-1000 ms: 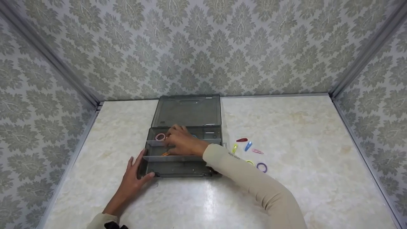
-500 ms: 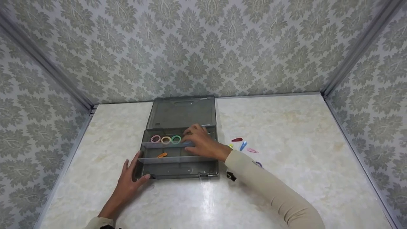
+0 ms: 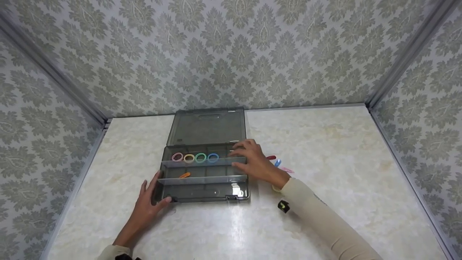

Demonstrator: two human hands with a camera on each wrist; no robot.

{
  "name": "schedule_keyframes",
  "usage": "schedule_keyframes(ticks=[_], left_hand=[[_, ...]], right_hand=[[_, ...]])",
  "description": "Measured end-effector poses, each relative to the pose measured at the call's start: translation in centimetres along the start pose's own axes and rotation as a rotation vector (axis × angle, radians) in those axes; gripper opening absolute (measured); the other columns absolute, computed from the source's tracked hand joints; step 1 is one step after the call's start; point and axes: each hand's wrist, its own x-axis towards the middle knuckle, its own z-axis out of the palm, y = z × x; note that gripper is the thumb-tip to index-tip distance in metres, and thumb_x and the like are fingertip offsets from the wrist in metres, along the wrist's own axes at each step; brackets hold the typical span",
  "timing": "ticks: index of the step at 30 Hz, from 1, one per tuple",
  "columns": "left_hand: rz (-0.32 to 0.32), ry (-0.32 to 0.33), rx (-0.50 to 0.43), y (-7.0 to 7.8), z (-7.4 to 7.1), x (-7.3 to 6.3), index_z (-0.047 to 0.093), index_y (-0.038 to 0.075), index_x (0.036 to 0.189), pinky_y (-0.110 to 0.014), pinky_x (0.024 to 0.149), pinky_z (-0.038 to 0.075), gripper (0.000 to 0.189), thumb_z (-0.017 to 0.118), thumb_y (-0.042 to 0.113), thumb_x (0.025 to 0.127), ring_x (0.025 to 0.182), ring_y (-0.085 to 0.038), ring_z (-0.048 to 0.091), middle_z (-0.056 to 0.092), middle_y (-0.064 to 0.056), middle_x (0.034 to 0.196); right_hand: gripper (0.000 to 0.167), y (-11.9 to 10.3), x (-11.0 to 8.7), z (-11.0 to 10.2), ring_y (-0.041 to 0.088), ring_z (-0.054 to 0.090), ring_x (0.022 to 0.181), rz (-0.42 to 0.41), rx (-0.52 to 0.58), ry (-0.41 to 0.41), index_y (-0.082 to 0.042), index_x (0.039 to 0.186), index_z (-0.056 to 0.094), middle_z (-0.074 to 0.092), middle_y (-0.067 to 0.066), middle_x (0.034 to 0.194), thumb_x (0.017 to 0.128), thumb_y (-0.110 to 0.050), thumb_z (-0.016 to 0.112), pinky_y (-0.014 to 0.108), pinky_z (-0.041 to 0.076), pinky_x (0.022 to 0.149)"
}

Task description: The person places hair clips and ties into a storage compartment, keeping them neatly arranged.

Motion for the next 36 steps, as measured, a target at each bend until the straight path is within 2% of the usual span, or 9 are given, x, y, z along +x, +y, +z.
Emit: schedule_keyframes(ticks=[3,8,11,14,17,19,26,31,36], left_hand=[[-0.005,-0.005,-0.008,0.1,0.0,0.0,0.024,0.026,0.178,-0.072,0.133,0.006,0.103,0.08,0.056,0.096,0.167,-0.051,0.013,0.029,-0.015,0.18],[-0.008,-0.009,-0.01,0.1,-0.1,-0.2,0.023,0.028,0.178,-0.068,0.134,0.003,0.104,0.08,0.057,0.096,0.168,-0.047,0.015,0.029,-0.013,0.181],[0.0,-0.008,-0.003,0.1,-0.1,-0.2,0.023,0.029,0.178,-0.066,0.135,0.001,0.104,0.08,0.057,0.096,0.167,-0.046,0.019,0.03,-0.012,0.181],[0.015,0.0,0.009,0.1,-0.1,-0.3,0.024,0.026,0.178,-0.065,0.135,0.001,0.103,0.08,0.055,0.096,0.167,-0.046,0.022,0.031,-0.013,0.18],[0.019,0.008,0.017,0.0,0.0,-0.3,0.025,0.024,0.177,-0.065,0.135,0.002,0.102,0.08,0.054,0.097,0.166,-0.047,0.021,0.031,-0.015,0.18],[0.022,0.012,0.017,0.0,0.0,-0.3,0.026,0.022,0.177,-0.066,0.135,0.002,0.102,0.08,0.052,0.097,0.166,-0.048,0.022,0.03,-0.016,0.18],[0.053,0.011,0.002,-0.1,0.0,-0.2,0.025,0.022,0.177,-0.061,0.136,-0.001,0.103,0.082,0.048,0.096,0.166,-0.04,0.027,0.031,-0.013,0.18],[0.046,0.01,-0.014,-0.1,-0.1,-0.3,0.026,0.024,0.177,-0.065,0.135,0.002,0.103,0.083,0.048,0.096,0.167,-0.045,0.021,0.03,-0.014,0.18],[0.028,-0.005,-0.013,-0.1,0.0,-0.5,0.024,0.027,0.178,-0.076,0.131,0.009,0.102,0.081,0.052,0.097,0.167,-0.053,0.007,0.027,-0.015,0.181]], right_hand=[[0.029,1.0,-1.4,-1.1,0.041,0.045,0.142,0.063,0.038,0.045,-0.002,0.127,0.079,0.061,0.018,0.148,0.1,-0.013,0.084,0.068,0.045,0.11],[0.03,2.8,-3.5,-2.3,0.038,0.048,0.139,0.151,0.093,0.099,-0.001,0.128,0.079,0.06,0.019,0.149,0.1,-0.011,0.083,0.066,0.059,0.095],[0.03,4.0,-4.7,-2.7,0.036,0.047,0.138,0.194,0.145,0.116,0.002,0.129,0.078,0.06,0.021,0.148,0.101,-0.009,0.082,0.061,0.061,0.098],[0.03,5.2,-5.7,-3.1,0.037,0.047,0.137,0.212,0.14,0.131,0.003,0.128,0.078,0.061,0.022,0.145,0.1,-0.006,0.082,0.053,0.057,0.107],[0.029,6.2,-6.4,-3.5,0.039,0.047,0.137,0.225,0.085,0.148,0.002,0.126,0.079,0.063,0.023,0.141,0.098,-0.003,0.084,0.054,0.046,0.115],[0.029,6.5,-6.7,-3.7,0.041,0.048,0.136,0.239,0.031,0.154,0.001,0.124,0.079,0.065,0.022,0.14,0.096,-0.003,0.085,0.056,0.04,0.113],[0.025,7.0,-6.9,-4.7,0.042,0.045,0.137,0.298,-0.014,0.114,-0.001,0.121,0.081,0.065,0.023,0.141,0.097,-0.005,0.085,0.064,0.037,0.112],[0.021,7.5,-6.4,-5.2,0.046,0.045,0.136,0.285,-0.064,0.081,-0.002,0.116,0.081,0.064,0.024,0.138,0.096,-0.006,0.087,0.068,0.03,0.112],[0.014,8.0,-6.1,-5.3,0.047,0.048,0.131,0.272,-0.095,0.077,-0.003,0.109,0.084,0.065,0.023,0.135,0.095,-0.005,0.087,0.066,0.032,0.11]])
